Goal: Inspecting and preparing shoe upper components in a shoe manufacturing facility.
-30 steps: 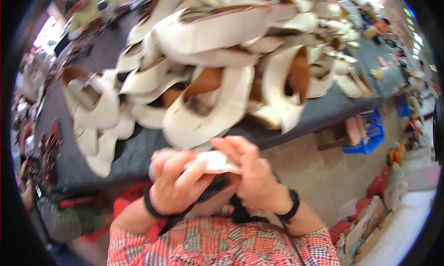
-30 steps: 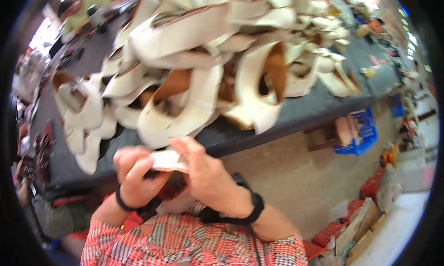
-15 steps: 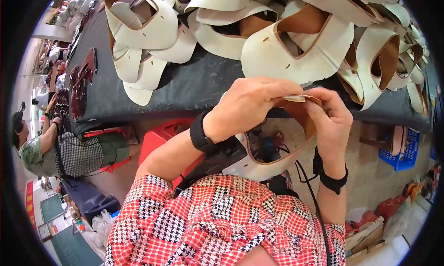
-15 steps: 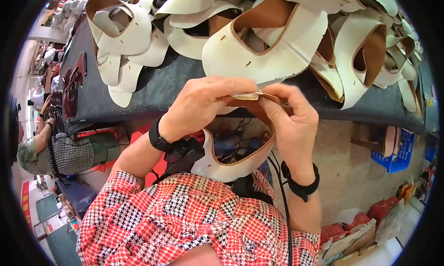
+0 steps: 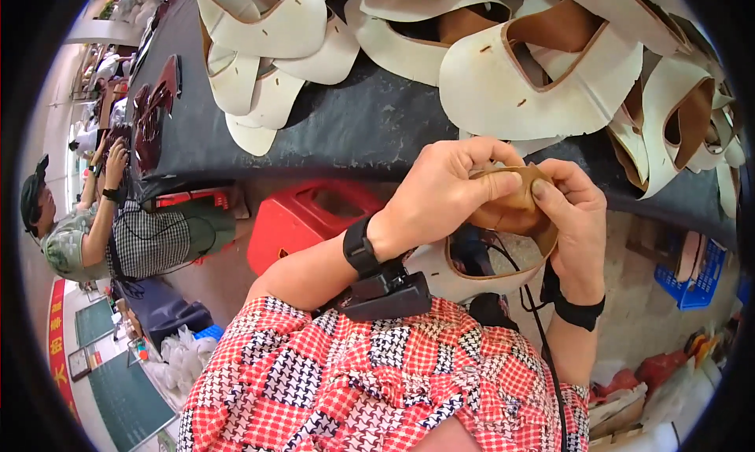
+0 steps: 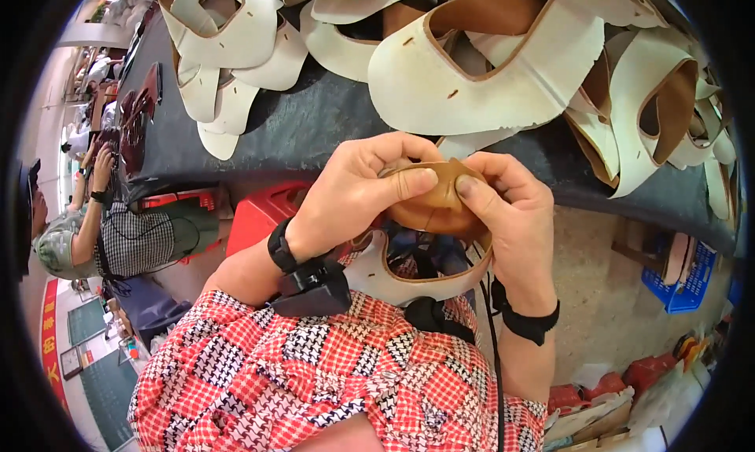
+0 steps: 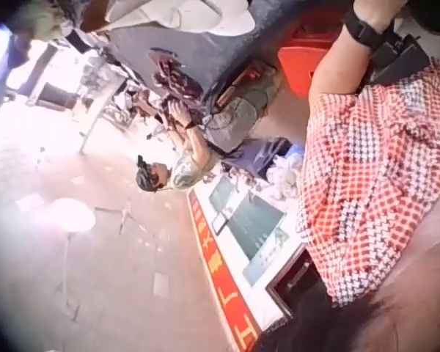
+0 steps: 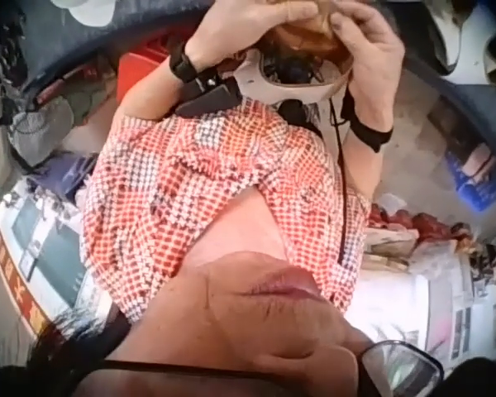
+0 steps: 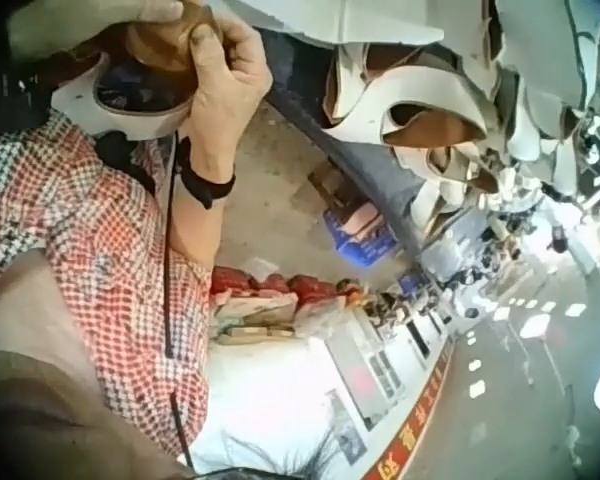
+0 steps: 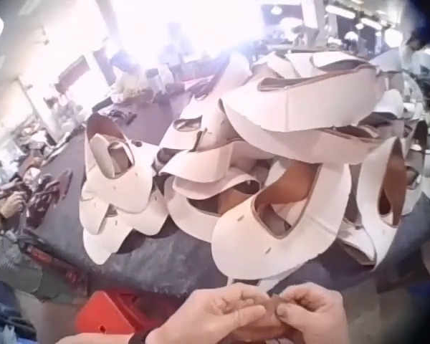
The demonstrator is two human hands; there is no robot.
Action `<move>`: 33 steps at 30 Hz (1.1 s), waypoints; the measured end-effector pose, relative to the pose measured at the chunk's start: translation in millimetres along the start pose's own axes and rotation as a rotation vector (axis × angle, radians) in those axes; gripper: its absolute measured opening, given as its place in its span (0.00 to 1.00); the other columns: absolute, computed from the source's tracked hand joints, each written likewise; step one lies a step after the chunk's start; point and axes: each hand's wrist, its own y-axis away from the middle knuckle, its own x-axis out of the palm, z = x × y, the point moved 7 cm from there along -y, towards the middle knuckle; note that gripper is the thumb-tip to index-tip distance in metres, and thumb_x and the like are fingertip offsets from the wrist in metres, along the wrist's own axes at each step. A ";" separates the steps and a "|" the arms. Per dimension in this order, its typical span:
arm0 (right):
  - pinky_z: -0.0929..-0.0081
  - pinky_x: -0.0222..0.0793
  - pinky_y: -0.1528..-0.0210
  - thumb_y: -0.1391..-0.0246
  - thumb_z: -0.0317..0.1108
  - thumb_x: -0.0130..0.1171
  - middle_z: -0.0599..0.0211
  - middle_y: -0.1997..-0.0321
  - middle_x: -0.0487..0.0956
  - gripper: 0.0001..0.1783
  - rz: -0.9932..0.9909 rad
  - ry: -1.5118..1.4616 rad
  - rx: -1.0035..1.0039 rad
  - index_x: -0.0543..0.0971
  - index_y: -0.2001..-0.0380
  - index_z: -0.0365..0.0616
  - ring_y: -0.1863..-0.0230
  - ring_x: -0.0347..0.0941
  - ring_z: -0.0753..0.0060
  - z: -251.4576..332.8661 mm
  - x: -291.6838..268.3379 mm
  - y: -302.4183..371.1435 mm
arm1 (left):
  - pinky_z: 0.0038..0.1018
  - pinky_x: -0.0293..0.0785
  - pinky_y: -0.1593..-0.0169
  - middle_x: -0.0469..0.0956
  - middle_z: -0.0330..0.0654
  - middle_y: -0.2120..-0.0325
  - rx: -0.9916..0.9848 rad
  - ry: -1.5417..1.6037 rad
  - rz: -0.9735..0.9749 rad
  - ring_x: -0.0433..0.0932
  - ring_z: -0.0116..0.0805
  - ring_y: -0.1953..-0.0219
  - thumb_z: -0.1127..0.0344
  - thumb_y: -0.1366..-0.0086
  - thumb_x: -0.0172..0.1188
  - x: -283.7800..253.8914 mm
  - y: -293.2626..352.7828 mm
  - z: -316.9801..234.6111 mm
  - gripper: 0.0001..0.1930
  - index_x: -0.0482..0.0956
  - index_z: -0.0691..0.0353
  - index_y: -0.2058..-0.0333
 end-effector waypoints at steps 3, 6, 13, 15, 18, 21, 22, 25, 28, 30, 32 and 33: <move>0.85 0.67 0.63 0.50 0.23 0.58 0.72 0.69 0.76 0.06 0.010 0.158 -0.081 0.76 0.66 0.37 0.68 0.71 0.83 10.6 -1.0 1.3 | 0.16 0.70 0.62 0.77 0.36 0.70 -0.029 0.119 -0.039 0.73 0.19 0.68 0.68 0.39 0.57 2.3 3.5 -1.1 0.10 0.77 0.70 0.63; 0.84 0.66 0.65 0.51 0.22 0.58 0.70 0.70 0.76 0.05 0.058 0.443 -0.384 0.77 0.68 0.37 0.69 0.71 0.79 28.2 4.0 4.4 | 0.15 0.69 0.63 0.78 0.36 0.71 -0.015 0.151 -0.078 0.73 0.19 0.68 0.68 0.39 0.57 -0.7 -0.9 1.1 0.09 0.77 0.69 0.64; 0.82 0.65 0.68 0.52 0.22 0.59 0.66 0.71 0.74 0.04 0.211 0.772 -0.669 0.75 0.71 0.37 0.71 0.69 0.75 38.4 15.6 11.3 | 0.17 0.71 0.69 0.78 0.37 0.76 0.079 -0.317 -0.207 0.73 0.17 0.73 0.71 0.39 0.55 4.6 5.6 -5.1 0.08 0.76 0.70 0.65; 0.82 0.64 0.69 0.52 0.22 0.59 0.66 0.71 0.73 0.05 0.201 0.705 -0.580 0.75 0.70 0.37 0.71 0.69 0.75 37.8 10.5 8.1 | 0.16 0.71 0.69 0.78 0.37 0.77 0.146 -0.354 -0.212 0.73 0.17 0.74 0.71 0.39 0.54 9.0 10.7 -7.9 0.08 0.76 0.70 0.64; 0.82 0.64 0.69 0.52 0.22 0.59 0.67 0.71 0.73 0.05 0.251 0.753 -0.641 0.74 0.70 0.38 0.72 0.69 0.75 44.6 11.3 10.0 | 0.16 0.70 0.69 0.77 0.36 0.78 0.202 -0.357 -0.213 0.73 0.17 0.75 0.72 0.39 0.54 13.0 16.3 -10.3 0.08 0.76 0.69 0.63; 0.81 0.65 0.70 0.52 0.23 0.59 0.66 0.72 0.73 0.05 0.302 0.822 -0.625 0.74 0.70 0.37 0.73 0.69 0.74 49.0 17.7 11.4 | 0.16 0.70 0.70 0.77 0.36 0.79 0.183 -0.393 -0.236 0.73 0.17 0.76 0.72 0.40 0.55 13.9 21.7 -11.5 0.07 0.77 0.68 0.64; 0.81 0.65 0.70 0.52 0.23 0.59 0.66 0.72 0.73 0.05 0.311 0.819 -0.622 0.74 0.70 0.37 0.73 0.69 0.74 49.3 18.0 10.5 | 0.16 0.71 0.71 0.77 0.37 0.79 0.173 -0.461 -0.249 0.73 0.17 0.76 0.73 0.40 0.55 14.0 23.4 -12.0 0.07 0.77 0.68 0.64; 0.81 0.65 0.71 0.52 0.23 0.59 0.66 0.73 0.72 0.05 0.336 0.886 -0.648 0.74 0.70 0.37 0.73 0.69 0.73 52.6 21.5 10.8 | 0.16 0.71 0.71 0.78 0.37 0.80 0.219 -0.476 -0.291 0.74 0.17 0.77 0.73 0.41 0.56 16.1 27.7 -13.1 0.07 0.78 0.67 0.65; 0.81 0.65 0.71 0.53 0.22 0.58 0.65 0.74 0.72 0.05 0.379 0.952 -0.609 0.74 0.70 0.37 0.74 0.69 0.72 48.6 24.8 11.4 | 0.17 0.72 0.72 0.78 0.39 0.80 0.217 -0.437 -0.292 0.75 0.18 0.77 0.72 0.42 0.56 16.6 29.4 -5.5 0.07 0.78 0.67 0.64; 0.81 0.64 0.71 0.53 0.21 0.58 0.66 0.74 0.72 0.05 0.385 0.908 -0.562 0.74 0.71 0.37 0.74 0.69 0.73 44.6 22.8 9.1 | 0.17 0.72 0.72 0.78 0.40 0.80 0.228 -0.490 -0.292 0.76 0.20 0.77 0.72 0.41 0.55 16.7 30.2 -5.4 0.08 0.78 0.66 0.64; 0.81 0.64 0.70 0.53 0.21 0.58 0.66 0.74 0.72 0.04 0.373 0.893 -0.539 0.74 0.71 0.37 0.74 0.69 0.73 41.4 20.5 9.5 | 0.18 0.72 0.72 0.78 0.40 0.80 0.240 -0.549 -0.291 0.77 0.21 0.78 0.71 0.41 0.55 18.6 30.7 -6.5 0.08 0.78 0.66 0.64; 0.81 0.64 0.70 0.53 0.21 0.57 0.66 0.74 0.72 0.04 0.357 0.879 -0.520 0.74 0.71 0.37 0.74 0.69 0.74 40.1 17.7 8.7 | 0.19 0.73 0.73 0.78 0.41 0.80 0.236 -0.569 -0.285 0.78 0.23 0.78 0.70 0.41 0.55 20.4 30.0 -6.5 0.08 0.78 0.65 0.64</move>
